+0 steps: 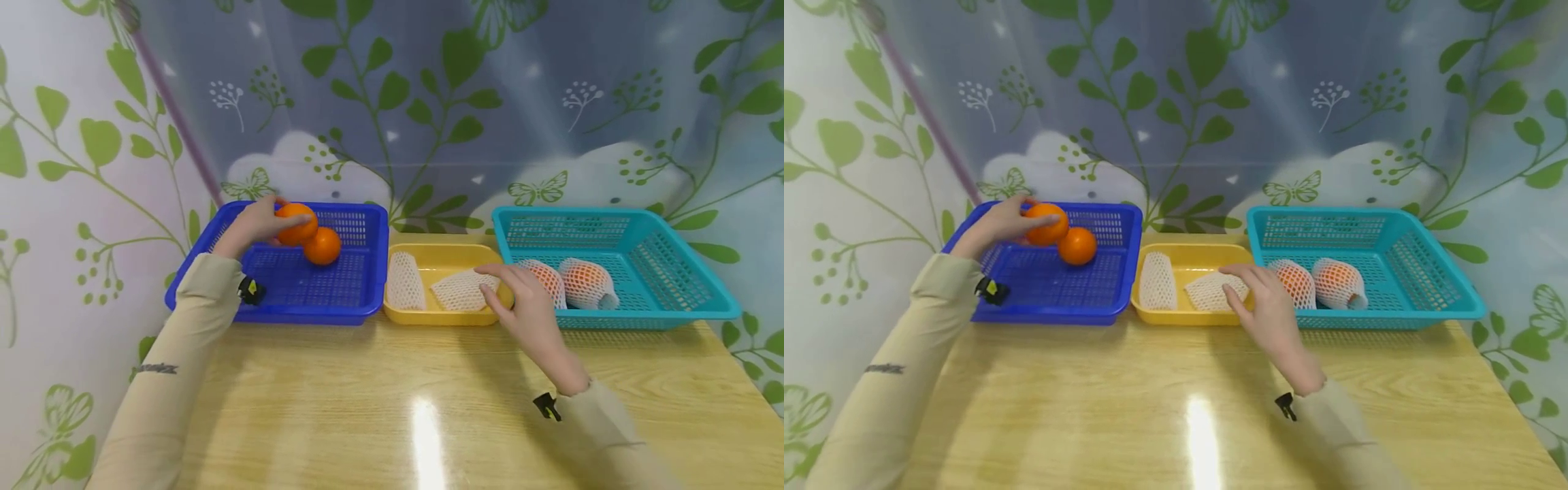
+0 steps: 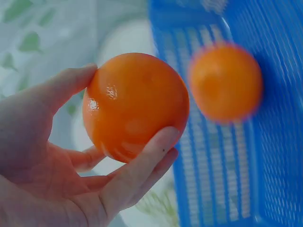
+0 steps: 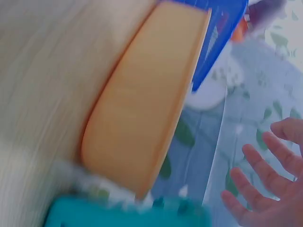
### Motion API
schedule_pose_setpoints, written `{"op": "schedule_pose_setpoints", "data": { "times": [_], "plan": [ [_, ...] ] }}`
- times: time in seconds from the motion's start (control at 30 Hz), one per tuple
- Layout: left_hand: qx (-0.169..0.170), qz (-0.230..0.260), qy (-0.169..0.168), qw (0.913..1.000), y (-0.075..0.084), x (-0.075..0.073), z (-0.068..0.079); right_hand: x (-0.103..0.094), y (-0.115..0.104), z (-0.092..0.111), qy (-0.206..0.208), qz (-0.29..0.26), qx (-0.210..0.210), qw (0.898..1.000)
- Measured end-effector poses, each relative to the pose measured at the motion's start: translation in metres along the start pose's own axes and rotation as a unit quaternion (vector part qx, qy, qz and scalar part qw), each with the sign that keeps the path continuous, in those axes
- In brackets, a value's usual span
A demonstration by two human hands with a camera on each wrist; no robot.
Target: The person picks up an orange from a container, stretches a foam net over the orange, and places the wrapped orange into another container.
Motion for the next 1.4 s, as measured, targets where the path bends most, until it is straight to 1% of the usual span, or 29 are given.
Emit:
{"op": "schedule_pose_setpoints", "data": {
  "times": [0.07,0.1,0.2,0.3,0.37,0.4,0.47,0.6,0.7,0.77,0.87,0.93,1.0,1.07,1.2,1.3,1.33,1.4],
  "plan": [
    [0.009,0.039,-0.005,0.9992,0.014,0.005,0.006,0.009,-0.011,0.001,-0.007,-0.009,-0.013,1.000],
    [0.011,0.051,-0.007,0.9986,0.021,0.008,0.009,0.014,-0.016,0.002,-0.011,-0.011,-0.018,1.000],
    [0.022,0.058,-0.005,0.9981,0.039,0.019,0.018,0.026,-0.031,0.004,-0.021,-0.025,-0.029,0.999],
    [0.037,0.059,-0.004,0.9976,0.053,0.034,0.026,0.038,-0.042,0.005,-0.031,-0.038,-0.030,0.998],
    [0.043,0.084,-0.012,0.9955,0.061,0.045,0.032,0.046,-0.049,0.005,-0.037,-0.050,-0.027,0.998],
    [0.045,0.107,-0.020,0.9930,0.065,0.051,0.036,0.049,-0.052,0.005,-0.039,-0.055,-0.024,0.997],
    [0.043,0.162,-0.044,0.9848,0.074,0.064,0.043,0.055,-0.056,0.004,-0.045,-0.064,-0.018,0.997],
    [0.023,0.252,-0.098,0.9625,0.087,0.087,0.058,0.065,-0.062,0.001,-0.053,-0.090,0.005,0.994],
    [0.012,0.293,-0.131,0.9470,0.095,0.102,0.069,0.069,-0.063,-0.002,-0.052,-0.107,0.026,0.993],
    [0.012,0.313,-0.149,0.9380,0.100,0.111,0.075,0.070,-0.063,-0.003,-0.047,-0.119,0.037,0.991],
    [0.020,0.331,-0.171,0.9278,0.108,0.123,0.083,0.070,-0.062,-0.005,-0.034,-0.137,0.056,0.988],
    [0.030,0.330,-0.178,0.9263,0.114,0.130,0.088,0.069,-0.061,-0.006,-0.021,-0.149,0.072,0.986],
    [0.034,0.332,-0.185,0.9243,0.121,0.137,0.094,0.067,-0.060,-0.007,-0.007,-0.151,0.089,0.984],
    [0.042,0.339,-0.184,0.9217,0.127,0.142,0.099,0.063,-0.058,-0.008,0.004,-0.156,0.106,0.982],
    [0.059,0.347,-0.179,0.9187,0.134,0.149,0.109,0.051,-0.055,-0.008,0.005,-0.170,0.122,0.978],
    [0.076,0.344,-0.166,0.9211,0.137,0.150,0.112,0.043,-0.053,-0.008,-0.005,-0.181,0.122,0.976],
    [0.086,0.340,-0.156,0.9235,0.138,0.150,0.113,0.041,-0.053,-0.007,-0.009,-0.184,0.119,0.976],
    [0.116,0.321,-0.120,0.9322,0.139,0.150,0.113,0.036,-0.051,-0.006,-0.015,-0.186,0.115,0.976]
  ]
}}
Point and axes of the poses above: each hand's wrist, its own z-axis away from the middle knuckle, its own x-axis out of the palm, y = z × x, the point moved 6 cm from there along -z, towards the middle knuckle, and after that the axes turned 8 degrees about y, right-handed, at the moved point
